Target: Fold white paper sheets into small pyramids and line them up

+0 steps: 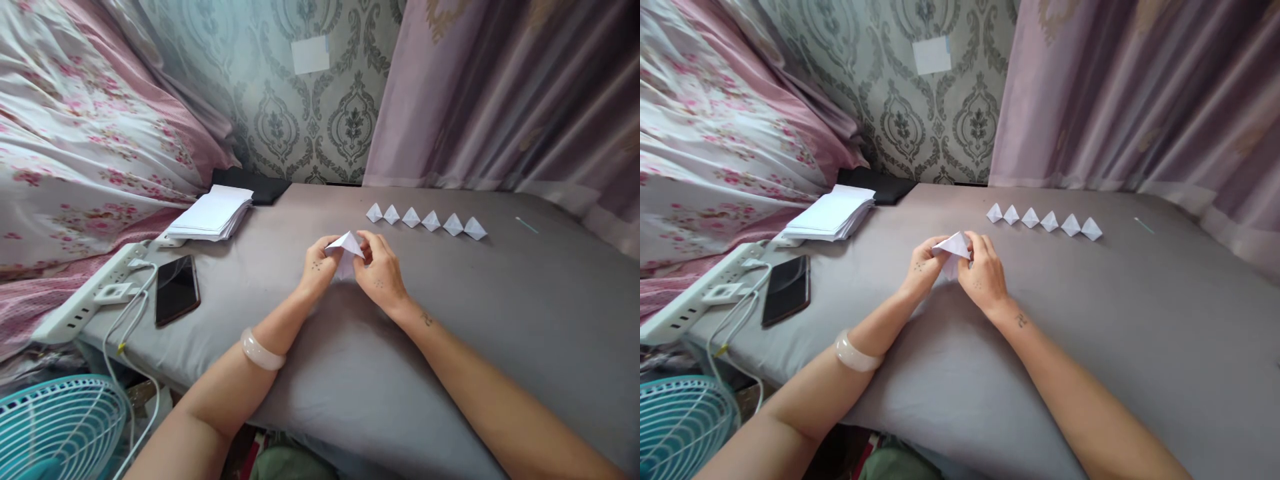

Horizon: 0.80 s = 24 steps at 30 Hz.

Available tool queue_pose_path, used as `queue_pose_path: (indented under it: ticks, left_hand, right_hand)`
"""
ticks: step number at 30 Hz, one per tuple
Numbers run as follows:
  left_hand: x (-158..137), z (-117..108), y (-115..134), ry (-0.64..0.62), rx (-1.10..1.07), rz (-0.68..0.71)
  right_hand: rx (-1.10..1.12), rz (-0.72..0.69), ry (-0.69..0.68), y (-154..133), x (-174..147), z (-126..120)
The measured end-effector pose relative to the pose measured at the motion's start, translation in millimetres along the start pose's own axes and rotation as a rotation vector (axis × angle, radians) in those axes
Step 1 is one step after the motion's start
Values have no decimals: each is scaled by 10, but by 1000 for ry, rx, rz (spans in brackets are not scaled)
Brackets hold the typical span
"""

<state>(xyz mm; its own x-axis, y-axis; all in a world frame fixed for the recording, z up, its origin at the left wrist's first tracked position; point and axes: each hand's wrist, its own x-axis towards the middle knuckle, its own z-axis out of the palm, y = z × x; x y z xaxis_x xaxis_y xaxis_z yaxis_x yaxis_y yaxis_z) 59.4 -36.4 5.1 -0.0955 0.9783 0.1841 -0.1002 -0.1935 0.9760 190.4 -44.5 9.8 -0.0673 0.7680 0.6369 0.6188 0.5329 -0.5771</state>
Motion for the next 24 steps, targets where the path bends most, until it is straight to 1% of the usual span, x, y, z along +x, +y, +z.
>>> queue_pose_path:
  ticks: [5,7,9,13,17,22,24]
  left_hand:
    - [32,5,44,54,-250,-248]
    - [58,-4,36,82,-285,-296]
    - [79,-17,36,75,-292,-310]
    - [92,-49,76,-5,-288,-319]
    - [103,-104,137,-109,-339,-318]
    - [141,-221,201,-278,-399,-345]
    - [153,-255,213,-320,-425,-380]
  right_hand:
    - [6,-29,4,62,15,6]
    - [3,-35,-27,90,19,0]
    - [-4,-46,-77,116,24,-18]
    - [-66,-66,-203,144,37,-78]
    - [-96,-76,-328,168,52,-119]
    - [-111,-70,-351,198,58,-128]
    - [-136,-73,-361,191,53,-135]
